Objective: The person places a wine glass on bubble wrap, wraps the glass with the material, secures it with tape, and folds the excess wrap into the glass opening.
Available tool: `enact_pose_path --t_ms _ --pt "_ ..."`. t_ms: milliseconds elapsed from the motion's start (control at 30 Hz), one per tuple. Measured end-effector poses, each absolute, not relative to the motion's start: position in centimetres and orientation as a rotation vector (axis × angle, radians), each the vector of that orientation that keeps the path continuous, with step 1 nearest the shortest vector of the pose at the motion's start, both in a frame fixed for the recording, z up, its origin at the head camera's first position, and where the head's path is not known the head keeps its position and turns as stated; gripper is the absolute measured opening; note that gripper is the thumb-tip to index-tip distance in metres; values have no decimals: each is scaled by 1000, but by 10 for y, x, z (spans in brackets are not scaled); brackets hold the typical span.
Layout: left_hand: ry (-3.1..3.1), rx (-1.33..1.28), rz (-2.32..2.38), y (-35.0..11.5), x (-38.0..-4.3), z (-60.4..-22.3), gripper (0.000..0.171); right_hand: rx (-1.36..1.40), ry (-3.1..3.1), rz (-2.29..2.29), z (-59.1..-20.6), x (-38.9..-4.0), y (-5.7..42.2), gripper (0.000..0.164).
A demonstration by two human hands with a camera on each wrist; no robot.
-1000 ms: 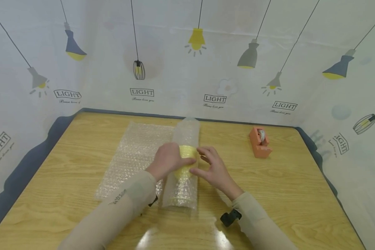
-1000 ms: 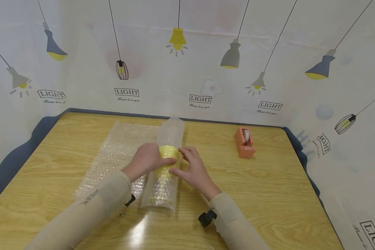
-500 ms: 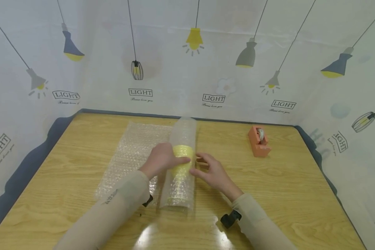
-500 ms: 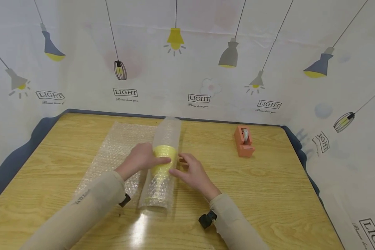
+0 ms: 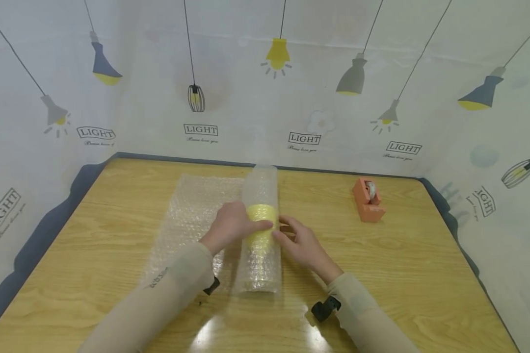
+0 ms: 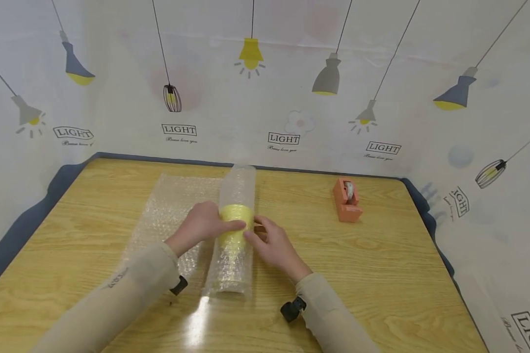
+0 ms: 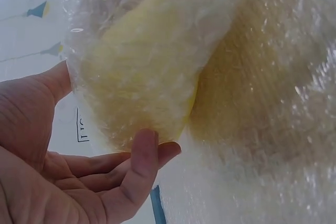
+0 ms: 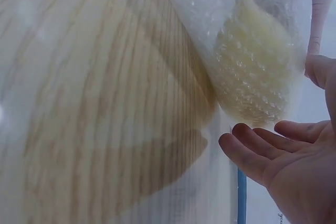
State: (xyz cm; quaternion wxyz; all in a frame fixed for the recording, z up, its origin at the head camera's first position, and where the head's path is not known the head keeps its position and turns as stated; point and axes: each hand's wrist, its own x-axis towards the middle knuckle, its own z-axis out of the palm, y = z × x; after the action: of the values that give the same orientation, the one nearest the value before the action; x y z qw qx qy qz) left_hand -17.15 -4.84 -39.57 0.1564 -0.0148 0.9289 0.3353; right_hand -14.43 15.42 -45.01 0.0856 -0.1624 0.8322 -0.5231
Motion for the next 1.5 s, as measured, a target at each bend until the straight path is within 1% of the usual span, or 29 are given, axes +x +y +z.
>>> enact_pose_path --t_ms 133,367,500,567,733,933,1100,1367,1500 --pt "2663 -44 1007 -45 -169 -396 67 -441 2448 -1604 -449 -146 156 53" --pt "2647 -37 1049 -41 -167 -399 79 -434 2428 -1646 -449 -146 161 53" --pt "2642 -46 1033 -40 -168 -401 81 -438 2427 -1642 -448 -146 161 54" --pt "2644 -48 1020 -40 -168 -401 79 -434 2438 -1627 -448 -146 161 54" --pt "2642 -39 1005 -41 -168 -401 69 -418 2457 -1599 -448 -147 161 54" --pt "2615 -23 1095 -46 -165 -405 70 -415 2452 -1586 -445 -148 159 56" --pt "2600 -13 1106 -51 -165 -409 59 -435 2451 -1577 -444 -148 159 57" --pt "2611 22 1051 -60 -166 -412 59 -494 2472 -1545 -444 -148 158 59" --pt "2602 50 1026 -63 -166 -414 59 -475 2504 -1471 -445 -148 156 62"
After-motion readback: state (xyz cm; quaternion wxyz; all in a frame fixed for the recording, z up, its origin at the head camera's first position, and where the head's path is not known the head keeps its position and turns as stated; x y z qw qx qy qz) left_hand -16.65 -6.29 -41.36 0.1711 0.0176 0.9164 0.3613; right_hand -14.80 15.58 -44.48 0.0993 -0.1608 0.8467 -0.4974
